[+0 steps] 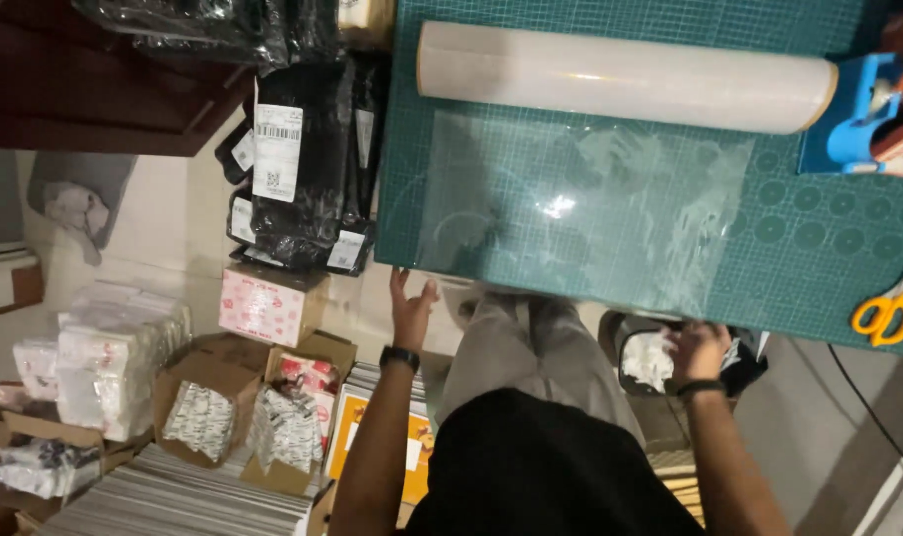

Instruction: The person unrolls a sheet of clear plastic wrap on a green cutting mat, then places several small orange packages onto the wrap and folds the plastic around them. The person repeatedly picks up, stacks, and repositions the wrapped packages on the mat while handling the plastic wrap and a blue tape dispenser.

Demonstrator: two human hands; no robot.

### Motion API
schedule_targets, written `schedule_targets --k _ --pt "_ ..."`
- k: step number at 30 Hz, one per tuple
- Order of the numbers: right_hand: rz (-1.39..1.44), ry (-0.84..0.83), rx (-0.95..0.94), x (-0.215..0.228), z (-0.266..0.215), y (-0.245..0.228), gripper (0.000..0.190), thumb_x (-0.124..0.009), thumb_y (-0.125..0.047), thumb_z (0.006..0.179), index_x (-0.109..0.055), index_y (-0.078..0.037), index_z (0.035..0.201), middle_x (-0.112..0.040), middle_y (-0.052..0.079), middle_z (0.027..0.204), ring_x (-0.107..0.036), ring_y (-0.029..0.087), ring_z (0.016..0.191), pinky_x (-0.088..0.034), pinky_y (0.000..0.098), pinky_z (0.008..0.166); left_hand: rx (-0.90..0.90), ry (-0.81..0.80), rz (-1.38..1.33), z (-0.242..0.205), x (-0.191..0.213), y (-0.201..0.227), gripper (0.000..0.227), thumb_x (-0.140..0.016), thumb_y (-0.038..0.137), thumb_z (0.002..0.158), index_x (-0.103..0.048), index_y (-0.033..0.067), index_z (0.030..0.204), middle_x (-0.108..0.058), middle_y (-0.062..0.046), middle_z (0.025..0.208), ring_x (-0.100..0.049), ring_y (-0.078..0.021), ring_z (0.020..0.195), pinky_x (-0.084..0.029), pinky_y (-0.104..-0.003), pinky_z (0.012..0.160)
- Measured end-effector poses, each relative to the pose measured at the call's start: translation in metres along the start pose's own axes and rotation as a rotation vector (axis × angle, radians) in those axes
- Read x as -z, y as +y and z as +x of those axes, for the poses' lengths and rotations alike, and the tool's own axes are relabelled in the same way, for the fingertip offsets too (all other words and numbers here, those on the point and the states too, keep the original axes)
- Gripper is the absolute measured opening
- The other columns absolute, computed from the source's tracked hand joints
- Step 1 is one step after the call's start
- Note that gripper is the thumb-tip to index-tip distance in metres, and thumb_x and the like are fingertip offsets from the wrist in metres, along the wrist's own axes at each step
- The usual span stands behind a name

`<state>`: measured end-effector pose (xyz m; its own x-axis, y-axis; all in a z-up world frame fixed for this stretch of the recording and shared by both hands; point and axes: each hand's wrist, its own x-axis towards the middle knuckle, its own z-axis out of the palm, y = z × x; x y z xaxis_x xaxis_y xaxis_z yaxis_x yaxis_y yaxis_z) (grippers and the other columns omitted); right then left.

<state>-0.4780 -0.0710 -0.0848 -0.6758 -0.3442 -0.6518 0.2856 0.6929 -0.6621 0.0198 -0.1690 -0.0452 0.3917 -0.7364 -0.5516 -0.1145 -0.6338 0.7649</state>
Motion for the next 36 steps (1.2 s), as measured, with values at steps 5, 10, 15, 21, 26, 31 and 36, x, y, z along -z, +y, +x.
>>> schedule_targets --k 5,10,15,21,26,31,36 --pt "0.404 -0.167 -0.244 -0.009 0.010 -0.015 0.023 -0.065 -0.028 0.091 -0.055 -0.020 0.109 -0.047 -0.001 0.095 -0.069 0.028 0.087 -0.055 0.0283 0.061 0.194 -0.065 -0.235 0.024 -0.017 -0.004 0.064 -0.076 0.033 0.098 -0.047 0.0046 0.147 -0.064 -0.012 0.117 -0.074 -0.0228 0.074 -0.052 -0.025 0.057" --pt "0.408 -0.062 -0.087 -0.011 0.000 0.001 0.015 -0.069 -0.017 0.098 -0.054 -0.016 0.095 -0.062 0.012 0.082 -0.071 0.028 0.070 -0.061 0.0322 0.058 0.128 -0.003 -0.124 0.017 -0.010 -0.020 0.019 -0.072 0.023 0.099 -0.068 0.0052 0.097 -0.063 -0.005 0.080 -0.067 -0.0160 0.063 -0.054 -0.025 0.058" --pt "0.384 -0.017 -0.046 -0.013 -0.014 0.005 0.009 -0.067 -0.015 0.097 -0.058 -0.015 0.101 -0.064 0.011 0.077 -0.070 0.025 0.063 -0.060 0.0304 0.054 0.098 0.011 -0.144 0.014 -0.001 -0.035 0.018 -0.073 0.022 0.099 -0.067 0.0074 0.091 -0.063 -0.005 0.075 -0.067 -0.0163 0.062 -0.056 -0.026 0.059" --pt "0.350 0.030 -0.075 -0.008 -0.031 0.026 0.012 -0.065 -0.015 0.098 -0.061 -0.011 0.108 -0.063 0.012 0.076 -0.069 0.026 0.063 -0.061 0.0324 0.055 0.116 -0.012 -0.126 0.003 0.011 -0.061 0.019 -0.073 0.022 0.099 -0.066 0.0052 0.097 -0.064 -0.007 0.081 -0.070 -0.0174 0.066 -0.059 -0.029 0.063" --pt "0.569 0.137 -0.291 -0.031 0.014 0.052 0.011 -0.069 -0.022 0.092 -0.065 -0.014 0.098 -0.061 0.010 0.078 -0.068 0.031 0.071 -0.069 0.0410 0.067 0.176 0.068 -0.332 0.017 -0.015 -0.059 0.011 -0.069 0.011 0.100 -0.064 0.0054 0.108 -0.060 -0.005 0.091 -0.069 -0.0138 0.076 -0.063 -0.025 0.074" --pt "0.629 0.209 -0.342 -0.048 0.064 0.080 0.023 -0.060 -0.012 0.087 -0.066 -0.015 0.110 -0.050 0.005 0.082 -0.064 0.028 0.079 -0.071 0.0463 0.088 0.269 0.073 -0.462 0.039 -0.048 -0.010 0.026 -0.068 0.004 0.098 -0.056 0.0121 0.120 -0.057 -0.004 0.111 -0.069 -0.0191 0.097 -0.062 -0.036 0.091" --pt "0.620 0.169 -0.348 -0.064 0.047 0.051 0.020 -0.066 -0.015 0.087 -0.068 -0.014 0.108 -0.051 0.005 0.088 -0.067 0.028 0.094 -0.065 0.0408 0.094 0.316 0.044 -0.489 0.040 -0.050 0.015 0.052 -0.062 -0.009 0.098 -0.050 0.0213 0.138 -0.048 -0.004 0.134 -0.064 -0.0261 0.121 -0.057 -0.046 0.106"
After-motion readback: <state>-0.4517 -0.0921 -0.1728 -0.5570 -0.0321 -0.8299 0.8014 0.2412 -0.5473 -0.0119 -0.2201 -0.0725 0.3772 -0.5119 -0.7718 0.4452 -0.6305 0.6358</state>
